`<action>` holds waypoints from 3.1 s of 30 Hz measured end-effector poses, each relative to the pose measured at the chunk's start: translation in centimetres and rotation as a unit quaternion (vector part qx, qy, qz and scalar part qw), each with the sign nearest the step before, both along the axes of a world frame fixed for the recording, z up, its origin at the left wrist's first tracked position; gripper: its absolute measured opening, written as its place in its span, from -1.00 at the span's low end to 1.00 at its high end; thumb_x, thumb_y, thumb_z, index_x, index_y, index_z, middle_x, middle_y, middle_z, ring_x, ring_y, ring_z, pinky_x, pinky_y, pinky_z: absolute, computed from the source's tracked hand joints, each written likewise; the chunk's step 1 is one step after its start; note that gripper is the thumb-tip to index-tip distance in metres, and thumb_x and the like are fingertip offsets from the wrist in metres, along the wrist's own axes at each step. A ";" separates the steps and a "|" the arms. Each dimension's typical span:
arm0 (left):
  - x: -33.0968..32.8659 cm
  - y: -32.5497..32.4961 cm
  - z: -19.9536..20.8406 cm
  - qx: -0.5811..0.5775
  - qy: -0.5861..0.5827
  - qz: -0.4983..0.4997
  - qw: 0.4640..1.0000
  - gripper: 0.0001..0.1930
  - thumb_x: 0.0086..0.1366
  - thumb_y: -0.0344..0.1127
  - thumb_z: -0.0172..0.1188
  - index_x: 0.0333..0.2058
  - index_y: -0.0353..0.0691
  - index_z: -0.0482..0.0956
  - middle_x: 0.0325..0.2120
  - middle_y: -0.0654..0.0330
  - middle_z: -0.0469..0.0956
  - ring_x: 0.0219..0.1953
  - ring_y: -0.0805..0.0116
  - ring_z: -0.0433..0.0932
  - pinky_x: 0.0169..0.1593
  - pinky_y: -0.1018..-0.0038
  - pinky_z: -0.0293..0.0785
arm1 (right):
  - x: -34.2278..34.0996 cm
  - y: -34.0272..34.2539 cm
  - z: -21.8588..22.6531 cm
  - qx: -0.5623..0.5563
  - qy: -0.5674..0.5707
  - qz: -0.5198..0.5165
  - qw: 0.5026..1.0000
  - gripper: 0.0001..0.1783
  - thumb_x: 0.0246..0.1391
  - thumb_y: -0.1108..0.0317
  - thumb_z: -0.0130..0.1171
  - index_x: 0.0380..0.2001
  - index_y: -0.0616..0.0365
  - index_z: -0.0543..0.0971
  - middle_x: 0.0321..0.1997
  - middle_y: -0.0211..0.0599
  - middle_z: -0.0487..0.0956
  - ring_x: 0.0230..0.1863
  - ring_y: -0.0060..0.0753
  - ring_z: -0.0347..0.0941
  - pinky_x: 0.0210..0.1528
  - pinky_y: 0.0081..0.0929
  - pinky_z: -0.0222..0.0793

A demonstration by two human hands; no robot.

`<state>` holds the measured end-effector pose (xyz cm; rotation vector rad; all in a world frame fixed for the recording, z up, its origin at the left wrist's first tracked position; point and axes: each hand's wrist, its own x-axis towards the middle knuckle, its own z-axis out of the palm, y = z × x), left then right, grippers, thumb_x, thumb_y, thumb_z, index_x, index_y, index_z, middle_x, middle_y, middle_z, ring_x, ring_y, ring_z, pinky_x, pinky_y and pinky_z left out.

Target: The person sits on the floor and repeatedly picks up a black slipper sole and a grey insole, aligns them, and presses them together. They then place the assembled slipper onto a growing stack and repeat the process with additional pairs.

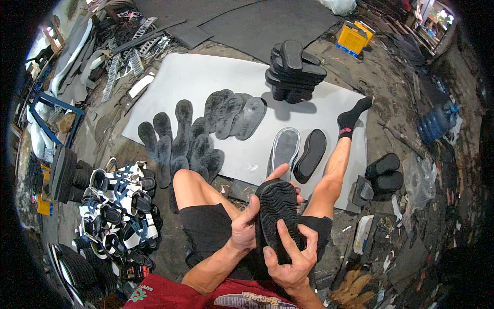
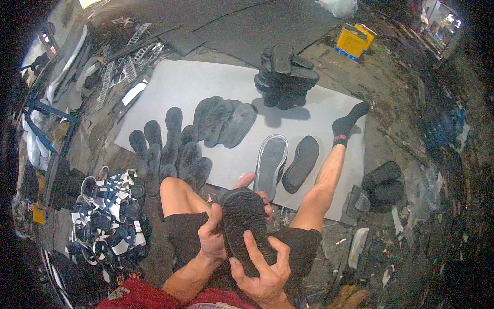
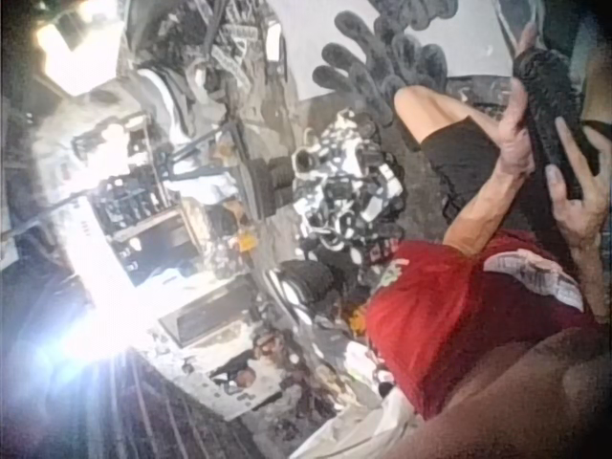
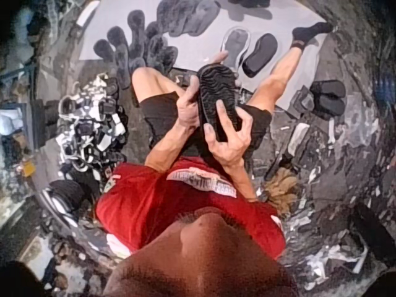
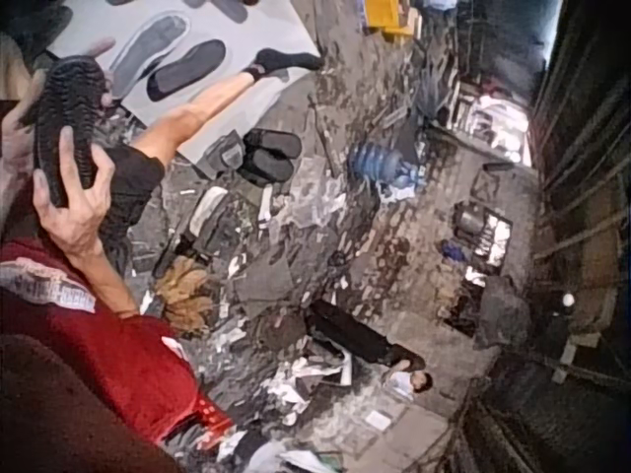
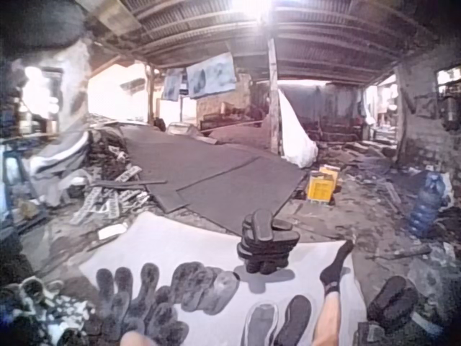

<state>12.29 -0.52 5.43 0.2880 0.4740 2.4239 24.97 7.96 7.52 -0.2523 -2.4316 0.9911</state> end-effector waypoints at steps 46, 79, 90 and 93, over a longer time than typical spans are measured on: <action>0.9 -4.4 -2.9 0.054 -0.125 -0.101 0.986 -0.14 0.41 0.52 -0.05 0.28 -0.18 0.37 0.56 -0.24 0.06 0.61 -0.14 0.03 0.61 -0.13 -0.05 | 0.5 11.0 -5.3 -0.559 0.135 -0.150 0.804 -0.61 0.40 0.33 0.30 0.18 0.31 0.57 0.02 -0.25 0.72 -0.06 -0.43 0.66 0.09 -0.40 0.56; 2.7 1.4 -7.1 -0.086 -0.084 -0.255 0.960 -0.33 0.63 0.11 -0.11 0.54 -0.07 0.14 0.36 0.04 0.45 0.30 0.23 0.56 0.36 0.24 0.54 | -0.7 7.3 -1.0 -0.153 -0.032 -0.087 0.984 -0.58 0.05 0.43 0.59 0.00 0.15 0.72 -0.13 -0.17 0.71 -0.11 -0.17 0.66 -0.02 -0.29 0.56; 1.8 -0.1 -3.6 -0.141 0.044 -0.177 0.973 -0.34 0.50 0.05 0.15 0.36 -0.33 0.33 0.14 0.01 0.57 0.20 0.25 0.56 0.34 0.32 0.44 | -0.4 5.0 -0.3 -0.126 -0.003 -0.091 0.988 -0.67 0.02 0.48 0.60 -0.13 0.17 0.74 -0.18 -0.20 0.74 -0.17 -0.21 0.70 -0.05 -0.31 0.60; 1.7 -0.6 -4.0 -0.154 0.067 -0.173 0.970 -0.36 0.50 0.01 0.17 0.34 -0.34 0.38 0.13 0.02 0.57 0.19 0.26 0.56 0.34 0.33 0.43 | -0.6 4.4 0.0 -0.120 0.004 -0.090 0.989 -0.70 0.01 0.49 0.60 -0.16 0.17 0.75 -0.19 -0.20 0.75 -0.17 -0.22 0.70 -0.06 -0.33 0.60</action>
